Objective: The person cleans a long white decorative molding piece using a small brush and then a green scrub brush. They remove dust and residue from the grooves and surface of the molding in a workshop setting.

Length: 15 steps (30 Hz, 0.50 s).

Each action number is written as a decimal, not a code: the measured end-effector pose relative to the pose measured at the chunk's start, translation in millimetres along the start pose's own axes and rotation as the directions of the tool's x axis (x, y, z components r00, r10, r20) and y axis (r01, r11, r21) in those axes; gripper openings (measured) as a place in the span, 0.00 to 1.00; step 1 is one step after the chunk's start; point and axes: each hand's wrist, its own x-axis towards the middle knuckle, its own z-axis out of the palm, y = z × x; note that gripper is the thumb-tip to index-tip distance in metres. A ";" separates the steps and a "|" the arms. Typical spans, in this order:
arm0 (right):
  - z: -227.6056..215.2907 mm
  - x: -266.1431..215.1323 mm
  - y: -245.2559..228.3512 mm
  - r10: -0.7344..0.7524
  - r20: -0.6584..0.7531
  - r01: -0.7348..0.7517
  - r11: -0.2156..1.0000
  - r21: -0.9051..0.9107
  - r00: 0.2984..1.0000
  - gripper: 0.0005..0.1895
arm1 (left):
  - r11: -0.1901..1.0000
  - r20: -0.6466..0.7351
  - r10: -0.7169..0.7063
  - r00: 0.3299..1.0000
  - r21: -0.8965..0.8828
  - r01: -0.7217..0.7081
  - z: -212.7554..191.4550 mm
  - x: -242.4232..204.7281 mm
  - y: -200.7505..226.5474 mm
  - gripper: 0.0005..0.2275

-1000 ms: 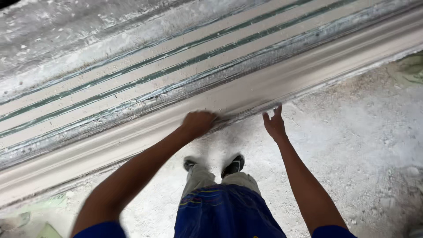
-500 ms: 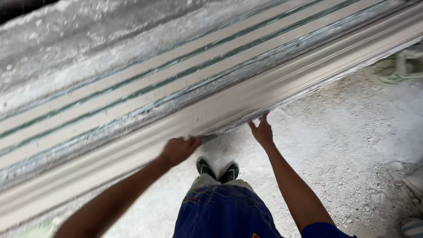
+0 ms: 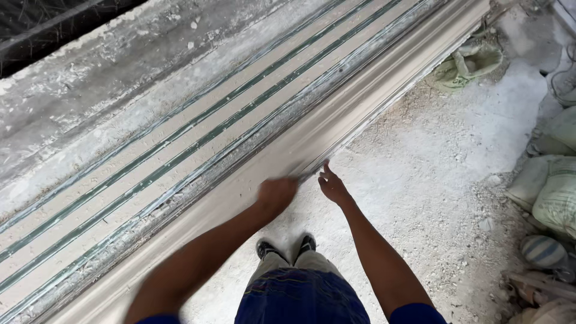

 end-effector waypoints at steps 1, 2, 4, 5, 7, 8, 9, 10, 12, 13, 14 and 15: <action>-2.7 -0.3 -3.2 -0.017 -0.033 0.016 0.999 -0.030 0.999 0.40 | 0.998 0.012 -0.024 1.000 0.055 0.023 0.9 35.4 15.4 0.07; -3.8 0.5 -7.2 0.005 -0.021 -0.008 0.995 -0.102 1.000 0.35 | 0.999 -0.152 0.031 0.988 0.046 -0.024 3.2 67.2 23.9 0.07; -10.6 0.6 -17.5 0.052 -0.003 -0.051 0.968 -0.247 0.999 0.26 | 0.993 -0.161 0.079 0.984 0.095 -0.064 7.9 107.8 32.2 0.07; -17.6 2.0 -23.2 0.133 -0.002 -0.132 0.984 -0.123 0.991 0.30 | 0.995 -0.109 0.055 0.993 0.083 -0.046 7.2 114.8 32.1 0.08; -15.7 -15.8 -27.8 0.302 0.061 -0.308 0.943 0.130 0.951 0.38 | 0.994 -0.046 0.052 0.998 0.097 -0.047 21.0 83.4 17.6 0.09; -19.6 -13.0 -31.1 0.245 0.059 -0.251 0.958 0.140 0.968 0.38 | 0.987 -0.060 0.092 0.994 0.136 -0.083 19.4 64.5 4.3 0.10; -24.1 -9.5 -32.8 0.187 0.055 -0.193 0.970 0.150 0.981 0.39 | 0.983 -0.035 0.101 0.994 0.157 -0.094 16.9 40.8 -8.0 0.18; -24.1 -13.5 -31.3 0.140 0.063 -0.148 0.976 0.158 0.988 0.39 | 0.981 -0.020 0.107 0.994 0.167 -0.102 17.4 8.1 -18.8 0.15; -23.0 -12.9 -24.6 0.286 0.081 -0.292 0.854 0.431 0.955 0.43 | 0.982 0.114 0.046 0.992 0.177 -0.066 19.1 -53.2 -37.4 0.21; -23.5 -10.9 -19.2 0.353 0.105 -0.350 0.758 0.551 0.930 0.45 | 0.957 0.107 0.120 0.987 0.253 -0.143 21.1 -79.0 -44.8 0.23; -21.4 -6.6 -15.6 0.339 0.122 -0.342 0.726 0.596 0.933 0.46 | 0.944 0.039 0.159 0.986 0.286 -0.164 20.0 -99.2 -52.4 0.23; -19.3 -3.1 -11.9 0.325 0.138 -0.335 0.692 0.639 0.936 0.46 | 0.930 -0.028 0.200 0.979 0.321 -0.180 20.5 -114.7 -59.6 0.23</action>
